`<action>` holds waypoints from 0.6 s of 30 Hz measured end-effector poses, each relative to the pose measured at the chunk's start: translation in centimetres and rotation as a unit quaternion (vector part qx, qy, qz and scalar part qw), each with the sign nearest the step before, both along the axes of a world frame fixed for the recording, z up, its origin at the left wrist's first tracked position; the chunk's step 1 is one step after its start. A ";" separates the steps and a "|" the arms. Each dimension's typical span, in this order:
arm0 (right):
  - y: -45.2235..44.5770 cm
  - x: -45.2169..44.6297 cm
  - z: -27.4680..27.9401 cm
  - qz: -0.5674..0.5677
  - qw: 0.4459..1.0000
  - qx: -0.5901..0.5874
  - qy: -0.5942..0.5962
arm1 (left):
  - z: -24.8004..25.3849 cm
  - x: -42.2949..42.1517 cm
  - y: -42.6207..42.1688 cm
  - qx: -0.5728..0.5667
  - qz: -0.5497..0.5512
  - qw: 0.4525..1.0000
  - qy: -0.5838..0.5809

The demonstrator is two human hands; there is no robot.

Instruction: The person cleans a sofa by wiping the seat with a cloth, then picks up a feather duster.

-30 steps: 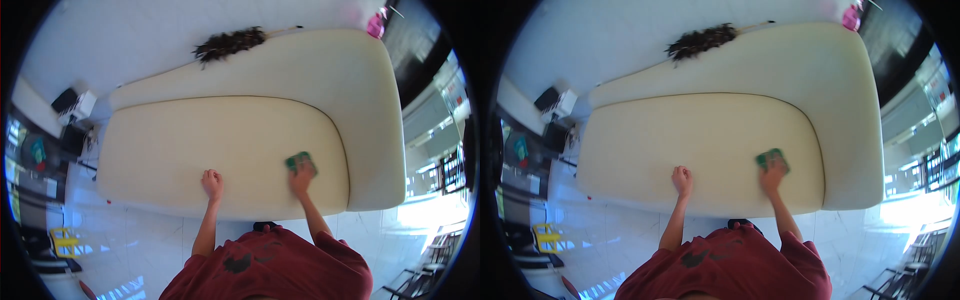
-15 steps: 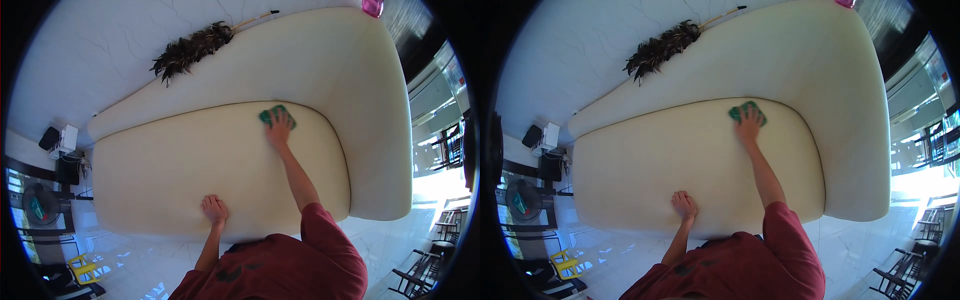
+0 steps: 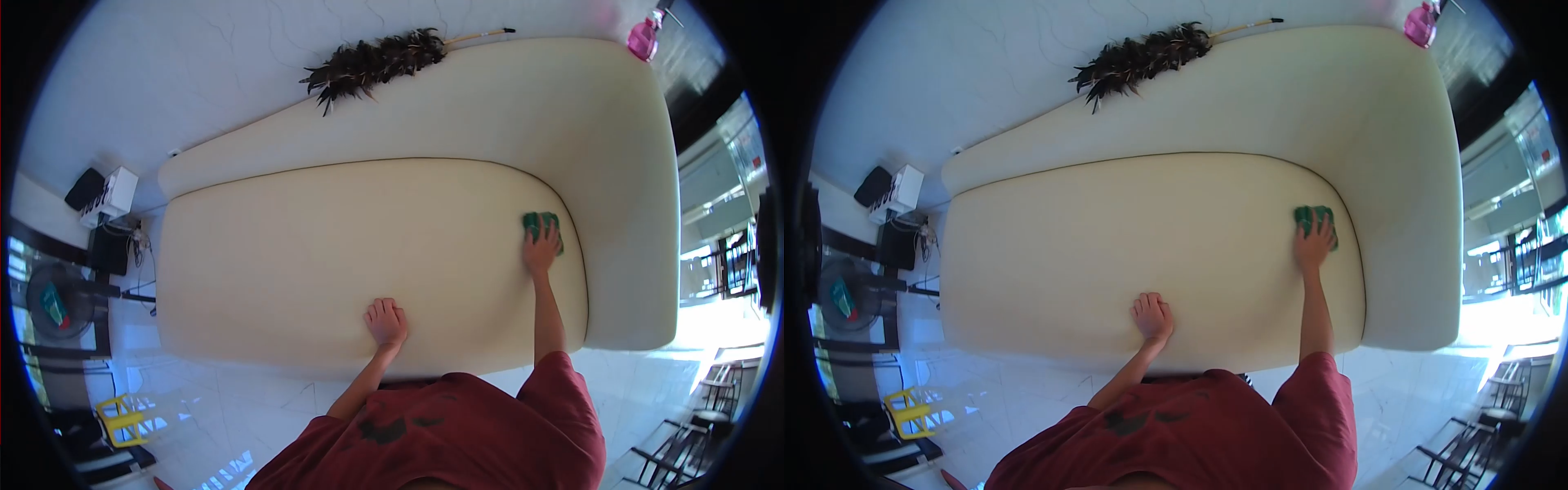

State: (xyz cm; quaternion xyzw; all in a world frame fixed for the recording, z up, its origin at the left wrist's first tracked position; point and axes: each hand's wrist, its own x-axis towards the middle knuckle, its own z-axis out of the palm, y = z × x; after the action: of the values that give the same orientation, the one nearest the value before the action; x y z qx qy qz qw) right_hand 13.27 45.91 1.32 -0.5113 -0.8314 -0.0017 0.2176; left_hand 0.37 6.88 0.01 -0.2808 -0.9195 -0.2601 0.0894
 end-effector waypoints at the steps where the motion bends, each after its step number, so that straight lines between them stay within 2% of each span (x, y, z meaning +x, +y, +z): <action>1: -2.2 2.0 -0.1 -0.017 1.000 0.000 -0.002 | -0.1 0.1 0.0 -0.006 0.006 1.000 -0.008; 3: -6.4 6.0 0.0 -0.106 0.994 -0.013 -0.021 | -0.2 -0.2 -0.2 -0.011 -0.008 1.000 -0.019; 5: -12.9 7.1 -0.4 -0.102 0.994 -0.008 -0.037 | -0.1 -0.1 -0.1 -0.013 0.018 1.000 -0.010; 9: -22.6 7.3 0.9 0.042 0.995 -0.074 -0.049 | 0.2 0.0 -0.1 -0.007 0.015 1.000 -0.007; 11: -22.1 7.7 1.2 0.084 0.991 -0.092 -0.042 | 0.1 0.0 -0.2 0.007 0.014 1.000 0.005; 13: -17.7 8.2 1.2 0.098 0.992 -0.075 -0.034 | 0.3 -0.1 -0.1 0.007 0.013 1.000 0.000; 16: -12.6 6.1 0.9 0.041 0.997 -0.061 0.005 | 0.8 -0.3 -0.2 0.007 0.009 1.000 -0.007; 18: -11.1 4.7 0.6 -0.068 0.996 -0.059 -0.026 | 1.0 -0.2 -0.1 0.008 0.009 1.000 -0.009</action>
State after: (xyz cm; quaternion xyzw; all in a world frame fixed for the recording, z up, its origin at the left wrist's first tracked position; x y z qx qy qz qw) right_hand 17.95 34.77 1.89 -0.5786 -0.7985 0.0193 0.1652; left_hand 0.21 6.76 0.99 -0.2698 -0.9205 -0.2694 0.0858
